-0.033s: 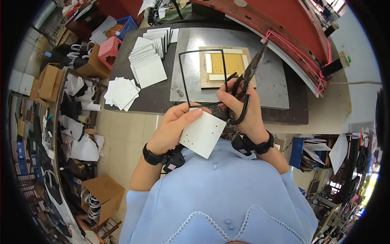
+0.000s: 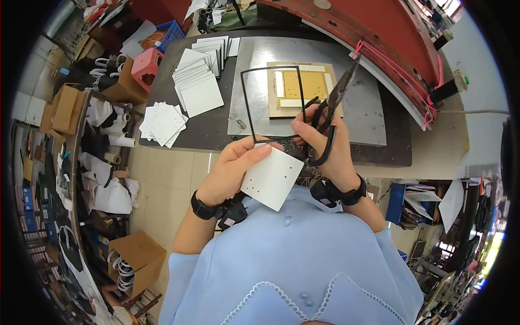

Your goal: The recorder is using a clicker press (die cutting machine) to cut small rectangular pieces of white material, likely leather or synthetic, using a metal die.

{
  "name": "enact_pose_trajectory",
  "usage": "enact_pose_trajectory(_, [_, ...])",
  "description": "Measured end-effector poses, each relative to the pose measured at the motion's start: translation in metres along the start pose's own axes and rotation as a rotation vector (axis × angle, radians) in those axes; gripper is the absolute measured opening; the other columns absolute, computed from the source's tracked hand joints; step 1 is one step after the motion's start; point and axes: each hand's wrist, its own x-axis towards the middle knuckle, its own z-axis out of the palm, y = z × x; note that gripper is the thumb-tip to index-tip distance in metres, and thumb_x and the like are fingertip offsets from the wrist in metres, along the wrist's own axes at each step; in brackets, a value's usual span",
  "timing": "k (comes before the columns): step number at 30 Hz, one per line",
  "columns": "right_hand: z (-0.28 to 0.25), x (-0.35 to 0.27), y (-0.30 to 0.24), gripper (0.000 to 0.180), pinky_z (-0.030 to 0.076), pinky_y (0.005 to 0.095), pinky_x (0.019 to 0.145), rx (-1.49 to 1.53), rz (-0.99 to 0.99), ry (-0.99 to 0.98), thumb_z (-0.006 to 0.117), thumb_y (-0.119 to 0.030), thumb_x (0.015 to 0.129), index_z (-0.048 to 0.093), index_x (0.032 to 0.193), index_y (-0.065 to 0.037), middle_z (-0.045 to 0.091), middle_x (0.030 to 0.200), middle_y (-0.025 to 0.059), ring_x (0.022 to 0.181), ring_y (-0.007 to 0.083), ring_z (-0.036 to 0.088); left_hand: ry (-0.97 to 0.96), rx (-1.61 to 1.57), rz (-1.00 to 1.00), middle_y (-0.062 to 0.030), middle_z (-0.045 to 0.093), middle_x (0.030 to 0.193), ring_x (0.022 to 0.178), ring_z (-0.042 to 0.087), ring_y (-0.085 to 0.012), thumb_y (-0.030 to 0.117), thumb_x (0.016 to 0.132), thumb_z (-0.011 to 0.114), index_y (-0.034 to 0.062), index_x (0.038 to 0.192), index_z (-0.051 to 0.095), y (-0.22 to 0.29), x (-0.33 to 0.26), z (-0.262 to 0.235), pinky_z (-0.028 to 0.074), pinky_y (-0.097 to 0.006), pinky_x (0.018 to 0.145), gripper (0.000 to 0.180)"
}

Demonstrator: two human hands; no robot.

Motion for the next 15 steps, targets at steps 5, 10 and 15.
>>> enact_pose_trajectory(5, [-0.006,0.002,0.001,0.029,0.053,0.0252,0.066,0.112,0.039,0.039,0.073,-0.009,0.086,0.054,0.105,-0.002,0.063,0.091,0.0051,0.078,0.0122,0.064,0.008,0.109,0.039,-0.0039,0.068,0.096,0.081,0.065,-0.0065,0.019,0.098,0.058,0.0011,0.111,0.062,-0.002,0.003,-0.002,0.052,-0.022,0.072,0.022])
enact_pose_trajectory(10, [-0.008,0.006,-0.003,0.029,0.051,0.0249,0.067,0.072,0.131,0.023,0.074,-0.013,0.086,0.055,0.104,-0.002,0.064,0.091,0.0053,0.074,0.0116,0.063,0.036,0.122,0.067,-0.0028,0.068,0.094,0.08,0.063,-0.0057,0.022,0.099,0.055,0.0014,0.111,0.063,-0.001,0.004,-0.003,0.051,-0.021,0.072,0.025])
enact_pose_trajectory(15, [-0.024,-0.013,0.011,0.025,0.047,0.0216,0.064,-0.52,-0.18,0.237,0.076,-0.01,0.085,0.055,0.098,-0.004,0.062,0.086,0.0013,0.072,0.0067,0.056,0.078,0.165,0.056,-0.0029,0.068,0.093,0.078,0.063,-0.0057,0.022,0.099,0.056,0.0016,0.11,0.063,0.005,0.004,-0.02,0.051,-0.022,0.071,0.024])
